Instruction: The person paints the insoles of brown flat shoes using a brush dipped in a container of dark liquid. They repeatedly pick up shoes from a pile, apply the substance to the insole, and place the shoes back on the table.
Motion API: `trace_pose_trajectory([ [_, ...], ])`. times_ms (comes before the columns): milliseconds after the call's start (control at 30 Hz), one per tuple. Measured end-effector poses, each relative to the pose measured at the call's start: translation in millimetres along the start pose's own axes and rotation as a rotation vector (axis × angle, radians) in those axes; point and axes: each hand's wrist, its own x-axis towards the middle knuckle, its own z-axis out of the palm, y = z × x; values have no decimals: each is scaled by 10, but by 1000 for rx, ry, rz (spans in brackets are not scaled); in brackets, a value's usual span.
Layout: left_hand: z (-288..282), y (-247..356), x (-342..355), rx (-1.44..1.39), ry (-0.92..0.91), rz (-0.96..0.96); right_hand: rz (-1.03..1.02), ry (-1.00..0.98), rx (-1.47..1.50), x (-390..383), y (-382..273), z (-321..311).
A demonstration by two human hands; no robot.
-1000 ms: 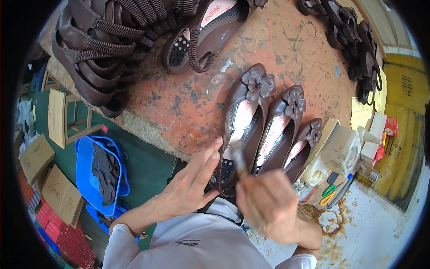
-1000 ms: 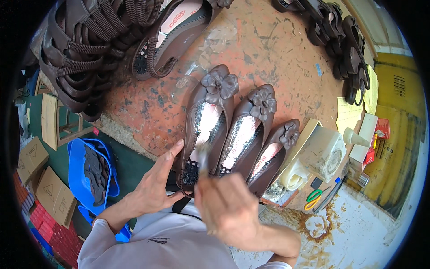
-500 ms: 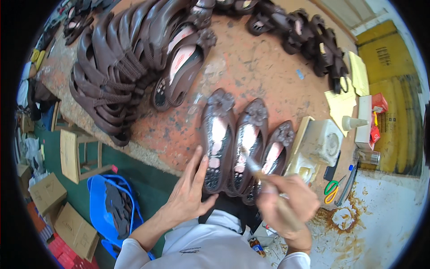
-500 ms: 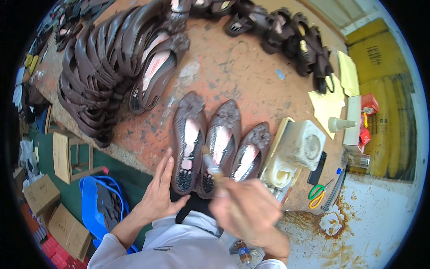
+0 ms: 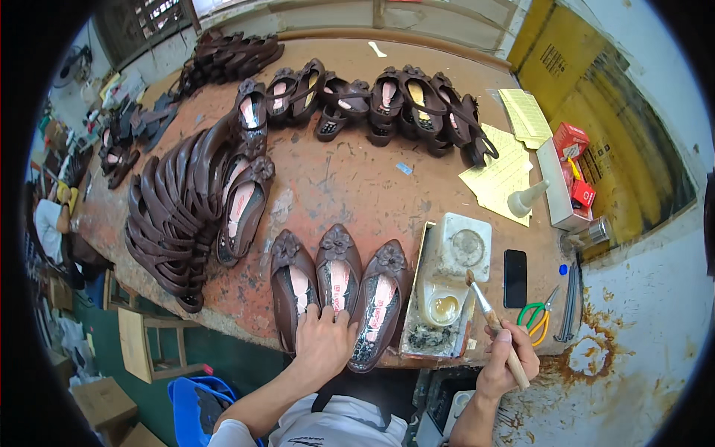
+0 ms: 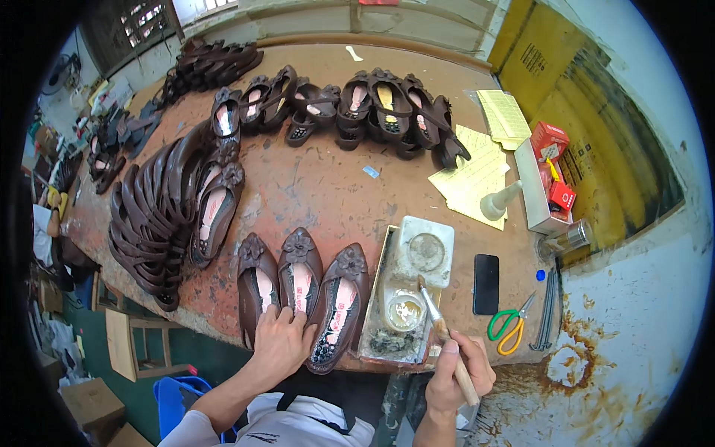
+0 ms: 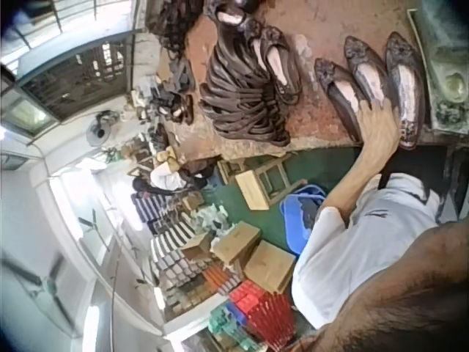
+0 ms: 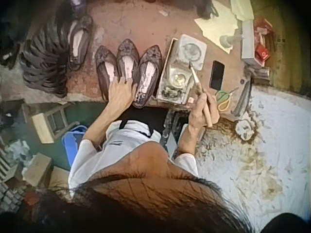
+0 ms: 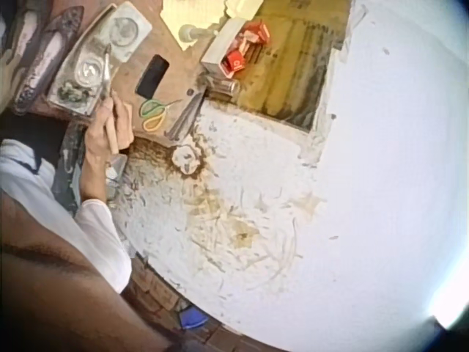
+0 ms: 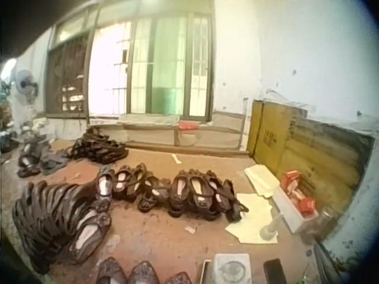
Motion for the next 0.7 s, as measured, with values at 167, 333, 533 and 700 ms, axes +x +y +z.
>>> trace_pose_trajectory([
  [167,-80,-118,439,-209,199,20,-68,28,-13,11,277,-153],
  [333,-130,-38,1985,-200,502,148,-67,69,-29,119,401,-315],
  [533,-550,377,4364,-19,358,136,12,169,17,147,258,-278],
  [700,-203,763,4225,109,659,99,-77,150,-75,44,226,-283],
])
